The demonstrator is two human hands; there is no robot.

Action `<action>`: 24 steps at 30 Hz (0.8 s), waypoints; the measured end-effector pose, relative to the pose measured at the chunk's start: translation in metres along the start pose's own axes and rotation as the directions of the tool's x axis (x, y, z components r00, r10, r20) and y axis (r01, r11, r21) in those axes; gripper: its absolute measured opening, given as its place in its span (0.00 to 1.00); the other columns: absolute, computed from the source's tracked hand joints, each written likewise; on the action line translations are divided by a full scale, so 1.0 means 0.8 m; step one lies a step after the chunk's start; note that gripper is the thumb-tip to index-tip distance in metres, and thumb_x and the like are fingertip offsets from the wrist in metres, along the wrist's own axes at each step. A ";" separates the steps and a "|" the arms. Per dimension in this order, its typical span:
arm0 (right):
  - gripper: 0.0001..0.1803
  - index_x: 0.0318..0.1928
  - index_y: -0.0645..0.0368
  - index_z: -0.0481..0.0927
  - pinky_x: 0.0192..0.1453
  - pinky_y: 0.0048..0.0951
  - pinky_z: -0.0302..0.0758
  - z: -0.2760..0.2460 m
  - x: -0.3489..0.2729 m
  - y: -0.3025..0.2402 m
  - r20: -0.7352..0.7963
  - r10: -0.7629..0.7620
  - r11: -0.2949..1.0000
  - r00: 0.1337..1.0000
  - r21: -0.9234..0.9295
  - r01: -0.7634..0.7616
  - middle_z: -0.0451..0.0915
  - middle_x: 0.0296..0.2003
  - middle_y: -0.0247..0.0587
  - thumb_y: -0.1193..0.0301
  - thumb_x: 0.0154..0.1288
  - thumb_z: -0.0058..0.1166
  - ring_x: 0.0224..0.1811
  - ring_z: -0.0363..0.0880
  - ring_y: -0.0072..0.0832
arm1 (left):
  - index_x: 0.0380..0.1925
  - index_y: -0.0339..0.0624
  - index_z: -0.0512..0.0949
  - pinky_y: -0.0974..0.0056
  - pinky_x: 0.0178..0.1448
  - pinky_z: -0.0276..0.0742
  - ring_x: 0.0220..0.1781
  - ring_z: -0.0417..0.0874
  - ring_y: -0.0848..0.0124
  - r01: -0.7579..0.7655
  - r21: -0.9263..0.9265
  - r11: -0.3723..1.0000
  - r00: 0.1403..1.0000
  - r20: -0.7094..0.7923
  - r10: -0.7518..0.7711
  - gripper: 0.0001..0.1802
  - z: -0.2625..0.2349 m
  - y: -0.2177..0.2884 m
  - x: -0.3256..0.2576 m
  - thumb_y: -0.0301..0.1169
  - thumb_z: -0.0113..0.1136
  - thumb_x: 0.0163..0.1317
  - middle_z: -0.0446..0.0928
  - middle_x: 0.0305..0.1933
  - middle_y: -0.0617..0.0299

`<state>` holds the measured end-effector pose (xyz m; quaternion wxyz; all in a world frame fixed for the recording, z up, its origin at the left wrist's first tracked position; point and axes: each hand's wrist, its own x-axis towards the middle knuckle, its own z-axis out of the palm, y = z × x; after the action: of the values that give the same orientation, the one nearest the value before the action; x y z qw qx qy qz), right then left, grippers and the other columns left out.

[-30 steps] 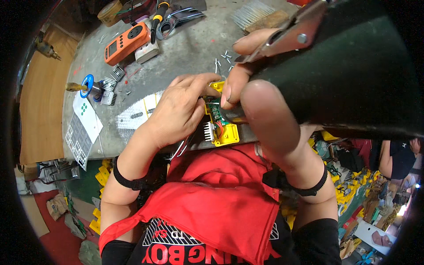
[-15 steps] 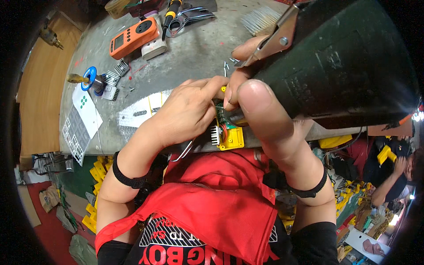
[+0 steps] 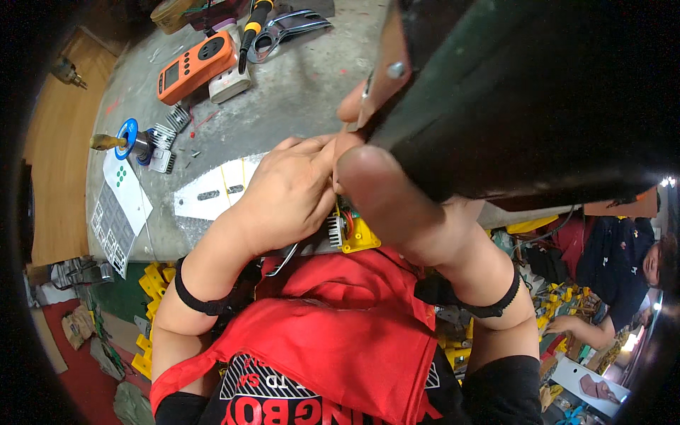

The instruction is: Assembling the internal electronic components and outer casing of a yellow plastic tool using an electric screwdriver.

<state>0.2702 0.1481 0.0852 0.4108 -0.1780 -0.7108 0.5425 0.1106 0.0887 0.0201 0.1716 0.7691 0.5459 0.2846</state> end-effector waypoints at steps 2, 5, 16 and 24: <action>0.31 0.46 0.63 0.64 0.33 0.28 0.71 0.003 0.001 0.003 -0.032 -0.017 1.000 0.999 -0.008 0.017 0.72 0.24 0.38 0.48 0.61 0.56 0.24 0.72 0.27 | 0.46 0.39 0.68 0.53 0.53 0.67 0.53 0.76 0.53 -0.016 -0.008 1.000 1.000 -0.005 0.016 0.19 0.003 -0.002 0.001 0.27 0.54 0.52 0.76 0.49 0.46; 0.31 0.46 0.62 0.64 0.33 0.28 0.71 -0.002 0.007 -0.003 0.028 0.014 0.999 1.000 0.048 -0.015 0.72 0.24 0.39 0.47 0.60 0.56 0.24 0.72 0.27 | 0.45 0.38 0.68 0.53 0.53 0.67 0.53 0.76 0.53 -0.043 -0.014 0.999 0.998 -0.045 0.042 0.18 0.006 -0.002 0.001 0.28 0.54 0.52 0.77 0.48 0.45; 0.31 0.47 0.63 0.65 0.32 0.27 0.69 0.006 0.001 0.006 0.051 0.100 0.990 0.994 0.094 -0.105 0.69 0.23 0.36 0.47 0.60 0.54 0.24 0.70 0.26 | 0.39 0.36 0.70 0.52 0.50 0.70 0.50 0.78 0.52 0.016 -0.023 1.000 0.997 -0.080 -0.018 0.15 0.006 0.001 0.000 0.29 0.57 0.51 0.78 0.44 0.43; 0.32 0.49 0.66 0.65 0.32 0.27 0.67 -0.005 0.009 0.011 0.019 0.007 0.987 1.000 0.163 -0.010 0.69 0.23 0.37 0.49 0.61 0.52 0.25 0.71 0.27 | 0.39 0.38 0.69 0.53 0.48 0.71 0.47 0.79 0.53 0.003 0.011 1.000 0.994 -0.108 -0.002 0.15 0.006 0.003 -0.003 0.27 0.56 0.50 0.79 0.43 0.49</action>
<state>0.2675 0.1584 0.0804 0.4152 -0.1421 -0.6671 0.6020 0.1147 0.0857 0.0174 0.1379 0.7531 0.5568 0.3223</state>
